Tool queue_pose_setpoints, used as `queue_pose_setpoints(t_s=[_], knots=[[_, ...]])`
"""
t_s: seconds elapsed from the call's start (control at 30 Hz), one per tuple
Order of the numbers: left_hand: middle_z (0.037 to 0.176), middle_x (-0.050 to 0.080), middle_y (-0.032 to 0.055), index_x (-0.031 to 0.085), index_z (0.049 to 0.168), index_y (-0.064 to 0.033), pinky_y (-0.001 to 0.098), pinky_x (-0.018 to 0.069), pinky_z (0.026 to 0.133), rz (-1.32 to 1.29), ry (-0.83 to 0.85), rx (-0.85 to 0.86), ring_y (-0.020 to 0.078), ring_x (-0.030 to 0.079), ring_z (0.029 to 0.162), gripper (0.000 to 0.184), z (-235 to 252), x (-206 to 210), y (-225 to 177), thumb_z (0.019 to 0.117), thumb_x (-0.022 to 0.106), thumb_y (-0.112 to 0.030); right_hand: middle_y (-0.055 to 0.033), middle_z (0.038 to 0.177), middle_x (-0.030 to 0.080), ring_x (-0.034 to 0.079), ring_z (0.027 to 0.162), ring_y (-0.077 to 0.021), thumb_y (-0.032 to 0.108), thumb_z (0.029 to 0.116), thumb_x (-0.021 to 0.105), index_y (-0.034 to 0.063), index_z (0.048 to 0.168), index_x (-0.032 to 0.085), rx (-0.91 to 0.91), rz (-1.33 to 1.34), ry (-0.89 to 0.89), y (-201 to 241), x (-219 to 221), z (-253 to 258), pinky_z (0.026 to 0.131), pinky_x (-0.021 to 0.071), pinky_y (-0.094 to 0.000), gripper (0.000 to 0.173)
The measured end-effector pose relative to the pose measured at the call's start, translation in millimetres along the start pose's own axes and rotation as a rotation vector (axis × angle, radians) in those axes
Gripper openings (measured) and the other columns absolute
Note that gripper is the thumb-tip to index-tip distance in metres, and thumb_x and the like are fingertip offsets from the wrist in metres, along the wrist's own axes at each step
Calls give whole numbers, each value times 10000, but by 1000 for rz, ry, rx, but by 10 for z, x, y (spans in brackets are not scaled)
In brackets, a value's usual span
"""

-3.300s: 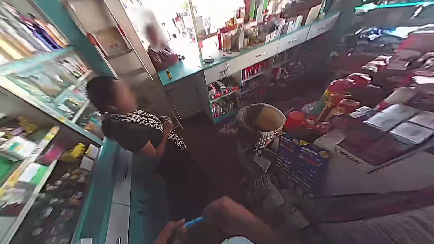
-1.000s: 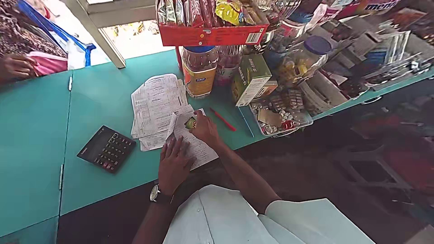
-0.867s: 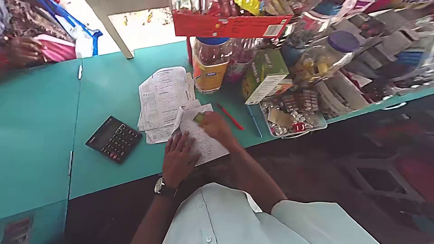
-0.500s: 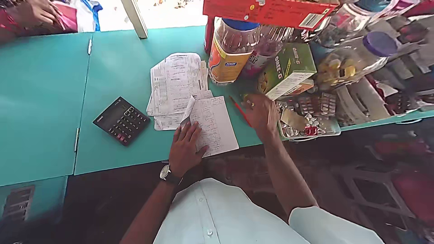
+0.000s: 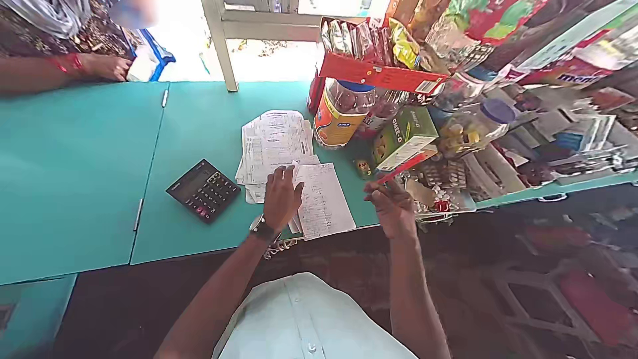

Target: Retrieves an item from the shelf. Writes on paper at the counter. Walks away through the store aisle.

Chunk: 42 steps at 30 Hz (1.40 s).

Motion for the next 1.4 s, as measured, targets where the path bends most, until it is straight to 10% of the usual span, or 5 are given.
queue_pose_setpoints(t_s=[0.17,0.33,0.43,0.53,1.4], knots=[[1346,559,283,349,1552,-53,589,522,984,-117,258,-219,438,617,1181,672,277,108,-14,981,660,-222,-55,905,772,752,855,-178,230,1073,433,47,1030,584,-37,-214,-25,-724,390,-185,787,621,-341,241],[1197,666,248,263,1598,-119,571,543,930,-55,257,-213,405,676,1086,693,-193,54,-135,983,575,-189,-160,1078,743,725,974,-245,382,1103,167,-78,1272,580,79,-118,-9,-609,191,-291,835,606,-393,641],[1470,491,263,487,1506,-126,641,435,993,198,-6,48,481,505,1295,670,-502,50,-142,863,674,-120,-46,823,745,705,713,-128,168,1061,423,64,935,715,70,51,-185,-340,154,-311,677,605,-291,334],[1532,506,132,656,1349,-149,643,340,1126,222,25,313,404,414,1442,464,-644,195,-275,886,637,-118,-61,854,748,709,700,-127,96,995,446,62,1059,726,85,183,-193,-80,291,-232,653,611,-281,289],[1635,374,89,432,1548,-108,615,220,1207,300,281,359,364,293,1523,670,-643,558,-151,1031,332,-522,12,747,736,662,664,-1,148,835,732,82,823,776,-88,-865,-11,-879,614,242,633,548,-198,80]])
Point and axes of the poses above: each hand's wrist, its own z-axis towards the middle knuckle, its own x-axis out of the palm, y = z × x, the point moved 3 cm from there along z, towards the middle knuckle
